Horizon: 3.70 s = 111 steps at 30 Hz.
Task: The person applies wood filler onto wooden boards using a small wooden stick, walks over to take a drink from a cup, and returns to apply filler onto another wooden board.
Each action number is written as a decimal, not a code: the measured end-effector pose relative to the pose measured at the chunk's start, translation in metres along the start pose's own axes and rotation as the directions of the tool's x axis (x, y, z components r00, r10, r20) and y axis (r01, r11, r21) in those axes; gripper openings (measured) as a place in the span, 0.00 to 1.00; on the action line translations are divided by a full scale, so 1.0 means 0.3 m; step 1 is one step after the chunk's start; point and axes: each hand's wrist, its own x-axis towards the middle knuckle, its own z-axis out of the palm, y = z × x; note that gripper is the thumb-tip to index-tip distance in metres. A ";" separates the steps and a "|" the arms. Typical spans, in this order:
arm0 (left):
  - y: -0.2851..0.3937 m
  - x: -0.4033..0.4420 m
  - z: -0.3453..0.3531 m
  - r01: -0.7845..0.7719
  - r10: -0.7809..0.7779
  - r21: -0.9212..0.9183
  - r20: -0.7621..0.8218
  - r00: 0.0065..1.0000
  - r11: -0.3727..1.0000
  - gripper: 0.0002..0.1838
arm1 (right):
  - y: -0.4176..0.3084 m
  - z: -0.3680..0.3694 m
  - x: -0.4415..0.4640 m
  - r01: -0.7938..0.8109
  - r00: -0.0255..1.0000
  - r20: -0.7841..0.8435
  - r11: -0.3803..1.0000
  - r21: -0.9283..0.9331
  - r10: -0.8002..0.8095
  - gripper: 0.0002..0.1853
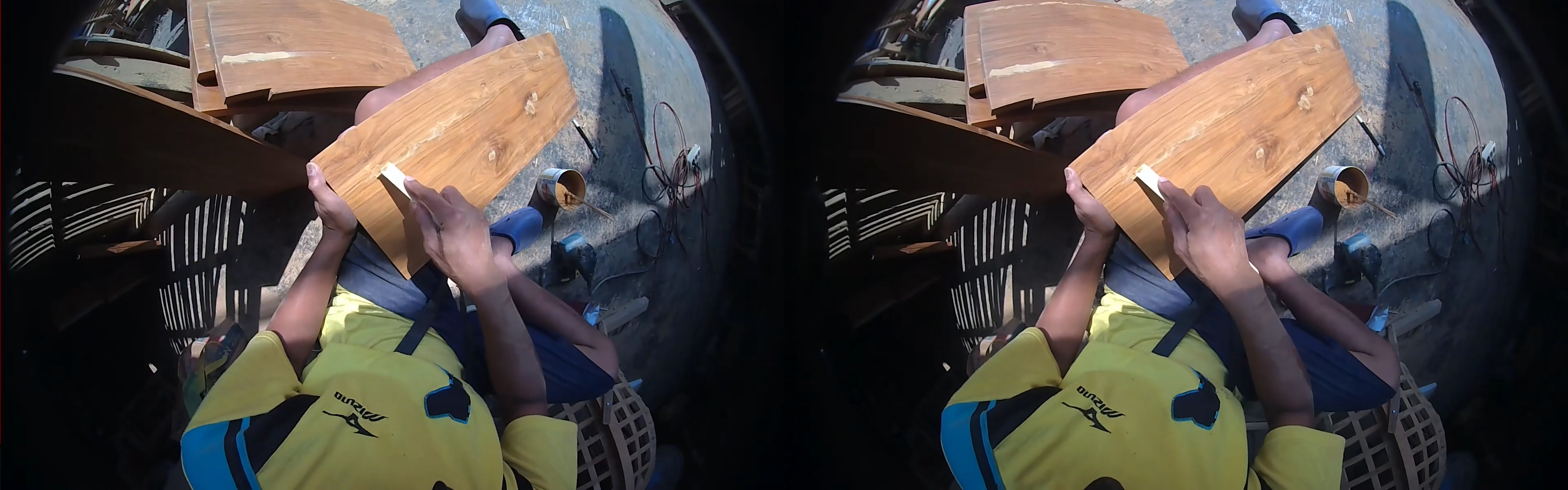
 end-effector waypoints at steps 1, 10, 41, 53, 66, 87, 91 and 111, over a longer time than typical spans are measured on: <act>0.004 0.002 0.007 0.006 -0.006 -0.017 -0.005 1.000 1.000 0.40 | -0.014 0.019 -0.001 0.022 1.000 -0.008 1.000 0.002 -0.022 0.18; 0.018 0.002 0.018 0.012 -0.012 -0.021 0.018 1.000 1.000 0.40 | -0.059 0.032 -0.019 0.045 0.999 -0.015 0.999 -0.013 -0.045 0.18; -0.001 0.002 -0.046 0.056 -0.052 0.073 -0.059 0.997 0.996 0.35 | 0.495 -0.238 0.120 -0.386 0.844 0.034 0.562 0.731 0.535 0.20; 0.010 -0.004 -0.033 0.080 -0.067 0.112 -0.112 0.991 0.990 0.37 | 0.532 -0.180 0.261 -0.336 0.898 0.037 0.629 0.701 0.438 0.20; 0.010 -0.001 -0.023 0.069 -0.053 0.131 -0.117 0.992 0.989 0.38 | 0.518 -0.167 0.287 -0.199 0.932 -0.329 0.973 -0.113 0.153 0.15; 0.019 -0.003 -0.012 0.102 -0.088 0.106 -0.125 0.988 0.989 0.37 | 0.616 -0.289 0.378 -0.251 0.964 -0.109 0.966 -0.067 0.243 0.16; 0.013 -0.001 -0.016 0.088 -0.073 0.104 -0.140 0.987 0.991 0.36 | 0.632 -0.289 0.371 -0.256 0.962 -0.113 0.964 -0.074 0.247 0.17; 0.029 -0.002 0.028 0.071 -0.073 0.045 0.047 0.996 0.996 0.40 | 0.791 -0.039 0.069 -0.491 0.599 -0.501 0.781 0.385 0.624 0.19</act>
